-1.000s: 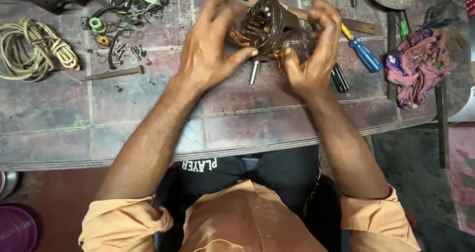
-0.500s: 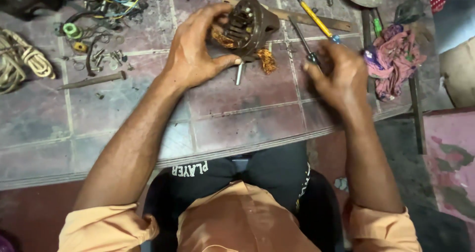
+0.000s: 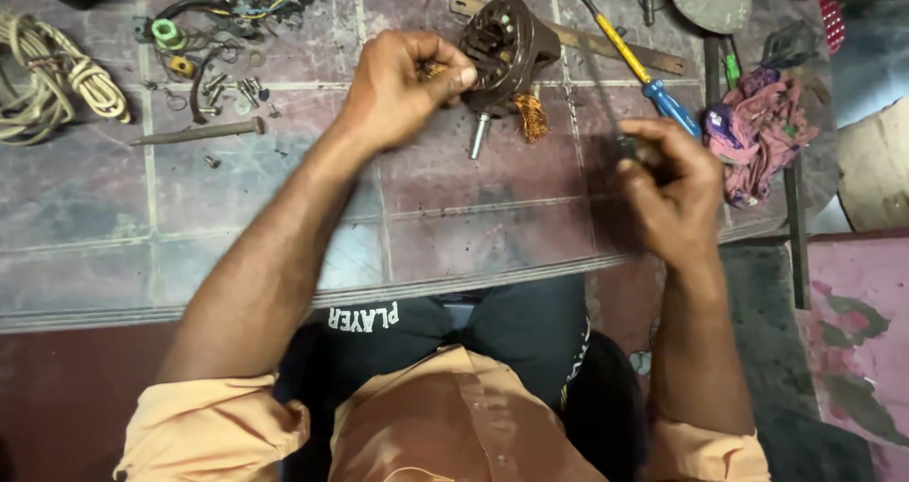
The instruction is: Repairing a small electric fan motor by manipulating the internal copper wire coils and stator.
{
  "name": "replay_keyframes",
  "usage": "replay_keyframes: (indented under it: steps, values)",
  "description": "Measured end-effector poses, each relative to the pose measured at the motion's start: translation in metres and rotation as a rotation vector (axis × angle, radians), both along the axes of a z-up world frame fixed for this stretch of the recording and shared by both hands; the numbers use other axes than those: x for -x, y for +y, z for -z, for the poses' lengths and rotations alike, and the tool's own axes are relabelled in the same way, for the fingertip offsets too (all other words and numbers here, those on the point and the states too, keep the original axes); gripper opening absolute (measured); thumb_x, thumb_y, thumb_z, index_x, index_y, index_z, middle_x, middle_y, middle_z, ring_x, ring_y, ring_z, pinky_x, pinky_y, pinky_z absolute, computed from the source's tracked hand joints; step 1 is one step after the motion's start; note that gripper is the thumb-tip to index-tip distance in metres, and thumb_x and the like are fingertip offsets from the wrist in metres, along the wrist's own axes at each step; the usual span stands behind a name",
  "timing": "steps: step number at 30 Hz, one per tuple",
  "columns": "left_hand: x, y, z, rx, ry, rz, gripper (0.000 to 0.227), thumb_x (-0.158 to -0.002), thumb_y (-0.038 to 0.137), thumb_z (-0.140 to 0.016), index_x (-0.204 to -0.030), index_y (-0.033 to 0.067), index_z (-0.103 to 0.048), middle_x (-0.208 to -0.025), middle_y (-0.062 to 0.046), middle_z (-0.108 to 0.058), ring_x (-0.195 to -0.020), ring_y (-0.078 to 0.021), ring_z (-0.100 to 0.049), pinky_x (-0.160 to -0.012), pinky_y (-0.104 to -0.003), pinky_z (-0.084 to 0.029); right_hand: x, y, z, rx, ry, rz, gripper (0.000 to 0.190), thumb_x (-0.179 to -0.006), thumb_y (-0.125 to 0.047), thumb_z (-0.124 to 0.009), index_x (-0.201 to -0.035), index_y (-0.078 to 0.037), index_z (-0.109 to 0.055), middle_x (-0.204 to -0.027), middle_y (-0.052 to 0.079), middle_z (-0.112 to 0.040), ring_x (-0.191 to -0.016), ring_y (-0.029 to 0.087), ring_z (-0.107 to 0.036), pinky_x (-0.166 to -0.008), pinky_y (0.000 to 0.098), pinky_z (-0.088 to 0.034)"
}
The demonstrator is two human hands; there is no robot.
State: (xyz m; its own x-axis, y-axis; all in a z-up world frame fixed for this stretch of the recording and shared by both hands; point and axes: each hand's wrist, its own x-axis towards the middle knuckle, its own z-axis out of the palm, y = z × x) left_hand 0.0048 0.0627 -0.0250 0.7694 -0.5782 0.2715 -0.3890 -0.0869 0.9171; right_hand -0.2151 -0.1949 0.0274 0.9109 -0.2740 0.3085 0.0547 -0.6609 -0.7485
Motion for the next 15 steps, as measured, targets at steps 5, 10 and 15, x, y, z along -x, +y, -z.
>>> replay_keyframes:
  steps: [5,10,15]
  values:
    - [0.001,-0.005,0.01,0.14,0.317,0.05,0.012,-0.093,0.012,-0.077,-0.095,0.0002,-0.076,-0.083,-0.008,-0.078,-0.066,-0.0093,-0.071,-0.061,-0.026,-0.058,-0.014,0.038,-0.014,0.121,-0.079,-0.207,0.031,-0.094,0.005,-0.065,-0.124,0.004,-0.068,-0.099,0.005,-0.062,-0.081,0.011,-0.052,-0.073,0.0246,-0.043]
    - [0.022,-0.01,-0.004,0.146,0.455,0.015,0.012,-0.09,0.013,-0.077,-0.092,0.0013,-0.076,-0.08,-0.007,-0.078,-0.064,-0.0098,-0.071,-0.057,-0.025,-0.056,0.001,0.05,-0.016,0.293,-0.124,-0.164,0.028,-0.096,0.001,-0.067,-0.125,0.002,-0.066,-0.104,0.013,-0.068,-0.087,0.017,-0.065,-0.078,0.0294,-0.051]
    - [0.043,-0.014,-0.031,-0.098,0.216,0.197,0.02,-0.083,0.025,-0.087,-0.085,0.0066,-0.078,-0.072,-0.002,-0.076,-0.062,-0.0079,-0.07,-0.058,-0.025,-0.056,0.03,0.031,-0.01,0.324,-0.047,-0.042,0.025,-0.091,0.001,-0.067,-0.115,0.003,-0.07,-0.093,0.016,-0.068,-0.076,0.022,-0.062,-0.071,0.0312,-0.048]
